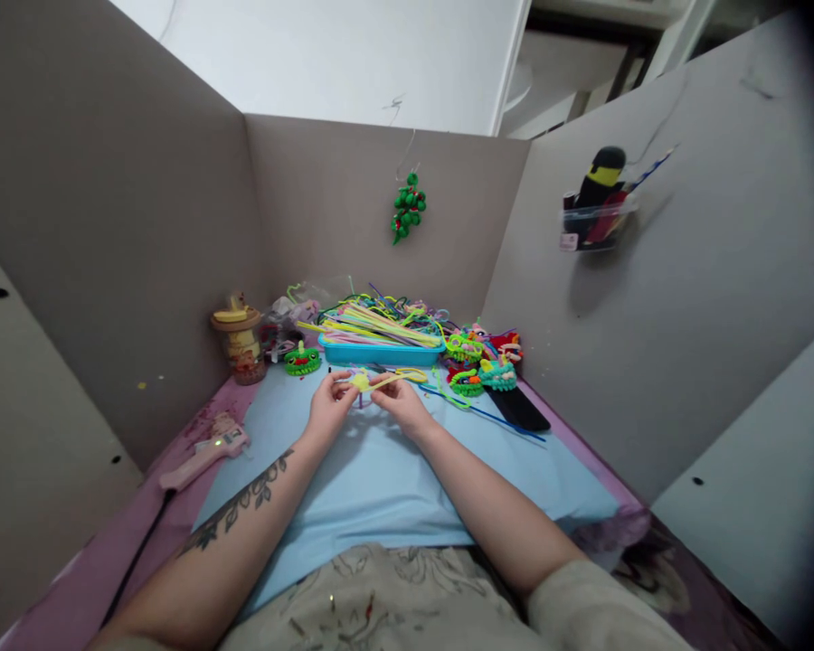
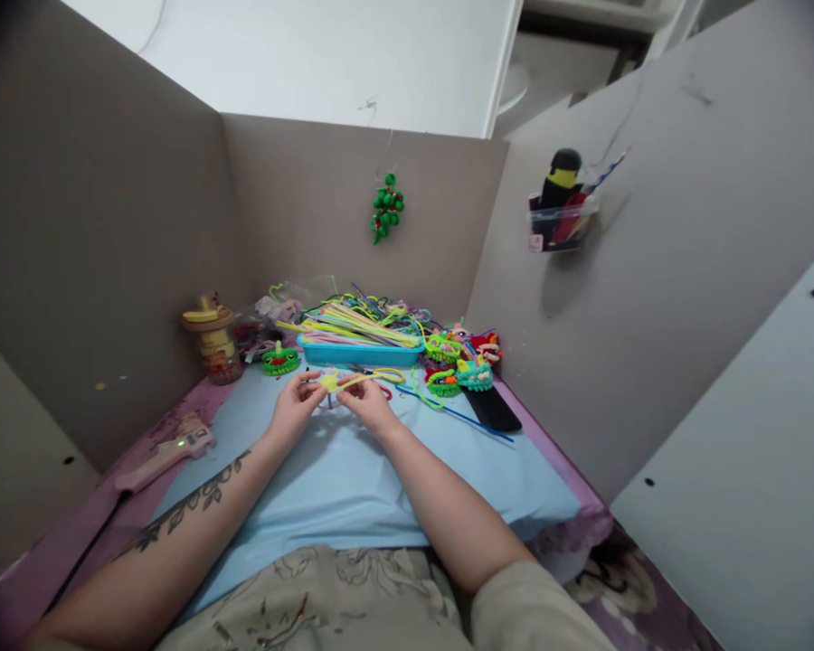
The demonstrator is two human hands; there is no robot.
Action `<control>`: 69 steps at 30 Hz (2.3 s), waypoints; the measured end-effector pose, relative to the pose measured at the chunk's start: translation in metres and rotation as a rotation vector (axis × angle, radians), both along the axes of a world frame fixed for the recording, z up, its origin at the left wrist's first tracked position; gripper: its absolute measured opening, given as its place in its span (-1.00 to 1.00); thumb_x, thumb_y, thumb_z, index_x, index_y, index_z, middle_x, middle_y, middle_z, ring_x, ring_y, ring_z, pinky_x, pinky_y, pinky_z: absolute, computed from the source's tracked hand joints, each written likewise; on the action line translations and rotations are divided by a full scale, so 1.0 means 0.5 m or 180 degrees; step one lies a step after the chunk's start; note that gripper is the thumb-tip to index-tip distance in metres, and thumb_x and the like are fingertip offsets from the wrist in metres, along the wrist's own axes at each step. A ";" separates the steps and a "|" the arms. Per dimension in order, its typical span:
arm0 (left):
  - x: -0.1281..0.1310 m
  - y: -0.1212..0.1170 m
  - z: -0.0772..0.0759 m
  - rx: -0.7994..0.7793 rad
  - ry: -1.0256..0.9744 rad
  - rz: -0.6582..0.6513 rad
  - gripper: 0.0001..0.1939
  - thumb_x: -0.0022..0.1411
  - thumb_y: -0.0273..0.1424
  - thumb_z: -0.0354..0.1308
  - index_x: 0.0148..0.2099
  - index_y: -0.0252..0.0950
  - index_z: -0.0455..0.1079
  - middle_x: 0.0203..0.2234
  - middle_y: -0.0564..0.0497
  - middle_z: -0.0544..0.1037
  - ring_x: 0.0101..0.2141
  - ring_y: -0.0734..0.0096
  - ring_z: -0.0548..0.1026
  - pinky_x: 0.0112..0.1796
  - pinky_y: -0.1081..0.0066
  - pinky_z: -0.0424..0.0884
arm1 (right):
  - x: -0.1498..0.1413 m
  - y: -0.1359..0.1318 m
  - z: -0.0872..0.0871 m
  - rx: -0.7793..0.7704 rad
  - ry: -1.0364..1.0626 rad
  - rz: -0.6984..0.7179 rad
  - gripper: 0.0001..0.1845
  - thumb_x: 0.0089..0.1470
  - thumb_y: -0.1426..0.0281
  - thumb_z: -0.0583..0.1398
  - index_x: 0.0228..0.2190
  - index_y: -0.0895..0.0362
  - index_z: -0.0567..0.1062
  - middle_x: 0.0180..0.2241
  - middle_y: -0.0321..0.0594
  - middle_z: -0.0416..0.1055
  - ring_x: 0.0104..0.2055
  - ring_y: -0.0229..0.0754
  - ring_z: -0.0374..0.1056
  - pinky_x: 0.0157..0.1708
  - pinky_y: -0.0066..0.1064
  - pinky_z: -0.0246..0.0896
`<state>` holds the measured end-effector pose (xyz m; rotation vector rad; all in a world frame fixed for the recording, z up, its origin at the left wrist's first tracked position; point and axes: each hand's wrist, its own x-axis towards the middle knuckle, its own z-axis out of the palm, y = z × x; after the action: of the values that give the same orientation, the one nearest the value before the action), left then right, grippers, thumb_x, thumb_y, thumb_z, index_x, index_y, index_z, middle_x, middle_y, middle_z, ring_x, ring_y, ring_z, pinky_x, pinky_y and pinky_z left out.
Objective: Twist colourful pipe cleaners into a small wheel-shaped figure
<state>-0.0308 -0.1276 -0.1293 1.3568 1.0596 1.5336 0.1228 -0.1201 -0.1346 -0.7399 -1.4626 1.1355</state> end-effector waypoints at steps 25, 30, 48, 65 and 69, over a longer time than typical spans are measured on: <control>0.004 -0.003 0.005 -0.0322 -0.0394 -0.0174 -0.57 -0.19 -0.30 0.32 -0.25 -0.30 0.28 -0.55 0.11 0.46 -0.58 0.57 0.35 -0.55 0.54 0.18 | 0.013 0.018 -0.005 -0.0199 0.0440 -0.0488 -0.84 -0.25 0.34 0.26 -0.51 0.12 0.44 -0.57 -0.37 0.31 -0.53 -0.31 0.17 -0.52 -0.48 0.07; 0.007 -0.007 0.008 -0.0352 -0.0402 -0.0452 -0.56 -0.20 -0.28 0.34 -0.26 -0.31 0.28 -0.57 0.12 0.44 -0.63 0.61 0.28 -0.59 0.55 0.11 | 0.019 0.027 -0.006 -0.0076 0.0379 -0.0739 -0.87 -0.24 0.35 0.23 -0.55 0.14 0.44 -0.51 -0.33 0.34 -0.42 -0.26 0.22 -0.37 -0.44 0.12; 0.014 -0.010 0.004 -0.0263 -0.0534 -0.0374 -0.56 -0.20 -0.27 0.35 -0.30 -0.30 0.25 -0.59 0.13 0.45 -0.58 0.55 0.37 -0.51 0.53 0.20 | 0.014 0.024 -0.020 0.0021 -0.0041 -0.0807 -0.75 -0.21 0.23 0.30 -0.48 0.14 0.46 -0.03 -0.11 0.30 0.07 -0.02 0.16 0.00 -0.26 0.04; 0.014 -0.013 -0.001 -0.0304 -0.0271 -0.0748 -0.59 -0.09 -0.23 0.29 -0.22 -0.30 0.27 -0.67 0.19 0.37 -0.69 0.65 0.21 -0.63 0.58 0.05 | 0.013 0.021 -0.022 0.0129 -0.0422 -0.0749 -0.73 -0.09 0.16 0.22 -0.45 0.12 0.49 -0.08 -0.15 0.31 -0.03 -0.08 0.23 -0.03 -0.26 0.10; 0.016 -0.021 0.007 -0.0385 -0.0344 -0.0741 -0.52 -0.15 -0.25 0.33 -0.21 -0.31 0.25 -0.63 0.16 0.42 -0.68 0.64 0.25 -0.62 0.58 0.09 | 0.009 0.014 -0.020 0.0131 -0.0450 -0.0707 -0.69 -0.11 0.13 0.22 -0.46 0.14 0.48 -0.07 -0.11 0.28 -0.04 -0.07 0.24 -0.12 -0.28 0.18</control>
<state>-0.0229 -0.1379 -0.1259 1.2522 0.8800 1.3345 0.1271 -0.1129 -0.1445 -0.9446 -1.4748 0.8963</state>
